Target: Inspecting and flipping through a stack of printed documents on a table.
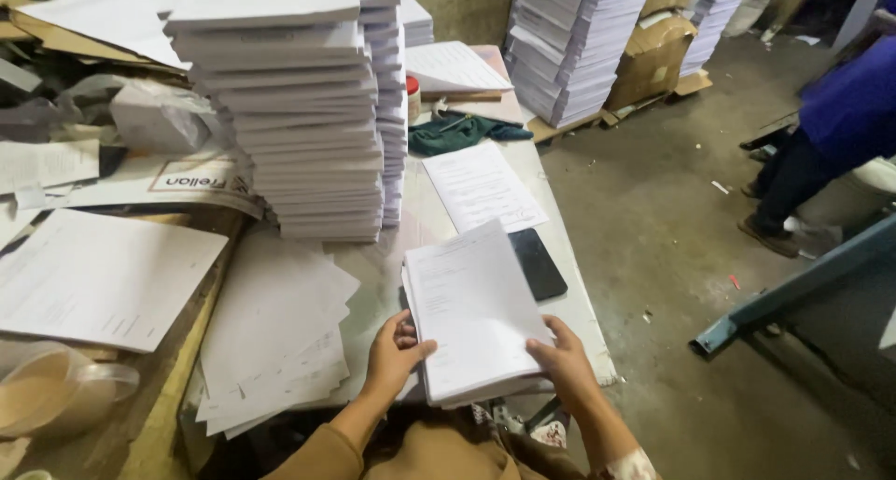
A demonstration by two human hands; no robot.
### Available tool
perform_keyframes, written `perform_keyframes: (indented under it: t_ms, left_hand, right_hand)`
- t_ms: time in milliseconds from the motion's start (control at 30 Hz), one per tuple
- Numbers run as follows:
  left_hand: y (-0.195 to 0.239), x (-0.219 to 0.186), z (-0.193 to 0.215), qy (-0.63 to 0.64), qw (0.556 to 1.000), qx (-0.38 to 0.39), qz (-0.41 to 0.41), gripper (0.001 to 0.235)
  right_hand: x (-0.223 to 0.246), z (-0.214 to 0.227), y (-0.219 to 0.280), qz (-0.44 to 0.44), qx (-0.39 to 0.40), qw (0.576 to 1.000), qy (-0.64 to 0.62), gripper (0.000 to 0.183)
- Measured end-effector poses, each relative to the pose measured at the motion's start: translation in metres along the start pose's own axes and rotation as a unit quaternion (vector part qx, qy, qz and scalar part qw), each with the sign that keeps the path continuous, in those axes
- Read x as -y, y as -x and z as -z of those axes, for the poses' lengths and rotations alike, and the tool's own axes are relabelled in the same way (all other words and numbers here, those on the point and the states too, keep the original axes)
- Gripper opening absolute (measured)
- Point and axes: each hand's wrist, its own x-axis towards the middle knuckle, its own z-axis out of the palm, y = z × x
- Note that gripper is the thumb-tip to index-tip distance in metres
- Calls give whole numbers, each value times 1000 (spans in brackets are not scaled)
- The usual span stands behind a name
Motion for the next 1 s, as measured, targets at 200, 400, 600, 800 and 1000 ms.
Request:
perform_keyframes:
  t_ms: [200, 400, 600, 800, 1000]
  left_hand:
    - [-14, -9, 13, 21, 999, -35, 36, 39]
    - [-48, -33, 10, -2, 998, -34, 45, 21]
    - [-69, -47, 0, -37, 995, -89, 39, 16]
    - [-87, -44, -5, -35, 994, -106, -18, 11]
    - [-115, -31, -9, -26, 993, -115, -24, 12]
  right_hand:
    - [-14, 57, 26, 10, -110, 983, -145, 66]
    - [-106, 168, 4, 116, -139, 962, -205, 47]
    - [-87, 154, 70, -2, -243, 955, -169, 54]
    - [-135, 175, 64, 43, -282, 945, -158, 53]
    - [-124, 159, 69, 36, -277, 947, -157, 53]
